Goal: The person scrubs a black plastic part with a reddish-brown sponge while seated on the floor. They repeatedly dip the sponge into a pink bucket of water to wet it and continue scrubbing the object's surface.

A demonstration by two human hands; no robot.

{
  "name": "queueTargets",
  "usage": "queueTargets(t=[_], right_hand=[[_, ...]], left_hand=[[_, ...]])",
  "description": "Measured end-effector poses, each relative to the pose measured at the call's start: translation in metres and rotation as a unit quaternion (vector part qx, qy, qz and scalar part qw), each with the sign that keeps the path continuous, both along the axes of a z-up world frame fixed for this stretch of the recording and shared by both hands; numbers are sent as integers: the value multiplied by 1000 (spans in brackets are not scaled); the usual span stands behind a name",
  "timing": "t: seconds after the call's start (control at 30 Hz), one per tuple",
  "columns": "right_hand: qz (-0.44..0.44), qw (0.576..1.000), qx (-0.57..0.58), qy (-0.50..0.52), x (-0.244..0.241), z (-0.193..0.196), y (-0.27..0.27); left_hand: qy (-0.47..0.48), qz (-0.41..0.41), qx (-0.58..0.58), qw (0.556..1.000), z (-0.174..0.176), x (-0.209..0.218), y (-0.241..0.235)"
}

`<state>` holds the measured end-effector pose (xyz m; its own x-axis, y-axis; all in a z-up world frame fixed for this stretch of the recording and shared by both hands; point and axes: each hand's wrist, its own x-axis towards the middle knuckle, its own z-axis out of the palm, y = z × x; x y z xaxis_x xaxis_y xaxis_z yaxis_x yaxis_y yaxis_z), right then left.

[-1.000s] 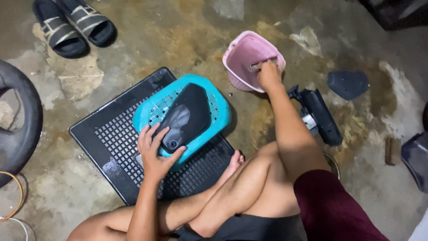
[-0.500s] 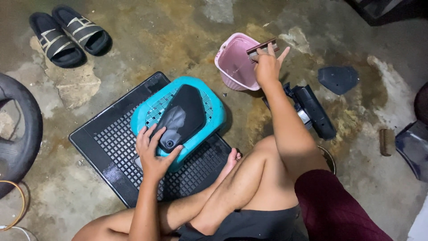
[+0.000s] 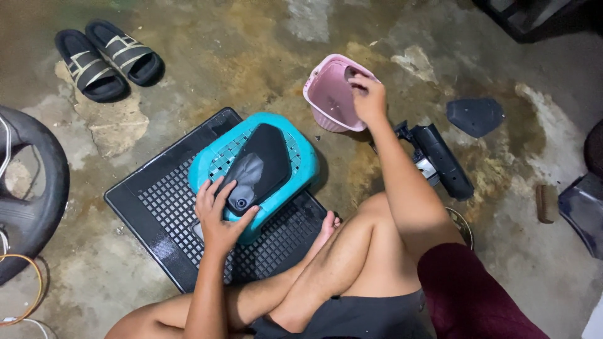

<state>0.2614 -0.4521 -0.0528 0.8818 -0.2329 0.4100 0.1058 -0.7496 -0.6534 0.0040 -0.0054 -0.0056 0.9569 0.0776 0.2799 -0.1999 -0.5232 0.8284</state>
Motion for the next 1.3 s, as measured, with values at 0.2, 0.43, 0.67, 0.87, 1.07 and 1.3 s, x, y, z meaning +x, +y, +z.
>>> queueTargets(t=[0.2, 0.43, 0.67, 0.87, 1.07, 1.3], right_hand=[[-2, 873, 485, 49, -32, 70, 25], [-43, 902, 429, 27, 12, -3, -20], [33, 947, 321, 7, -28, 73, 72], [173, 983, 55, -33, -81, 98, 140], [294, 954, -36, -47, -157, 145, 207], [382, 911, -150, -40, -196, 104, 251]], left_hand=[[0, 1, 5, 1000, 0, 1, 0], [-14, 6, 10, 1000, -7, -1, -6], [-37, 19, 33, 999, -7, 3, 0], [-49, 17, 27, 998, -5, 3, 2], [-33, 18, 6, 999, -10, 1, 5], [-27, 23, -18, 999, -18, 3, 4]])
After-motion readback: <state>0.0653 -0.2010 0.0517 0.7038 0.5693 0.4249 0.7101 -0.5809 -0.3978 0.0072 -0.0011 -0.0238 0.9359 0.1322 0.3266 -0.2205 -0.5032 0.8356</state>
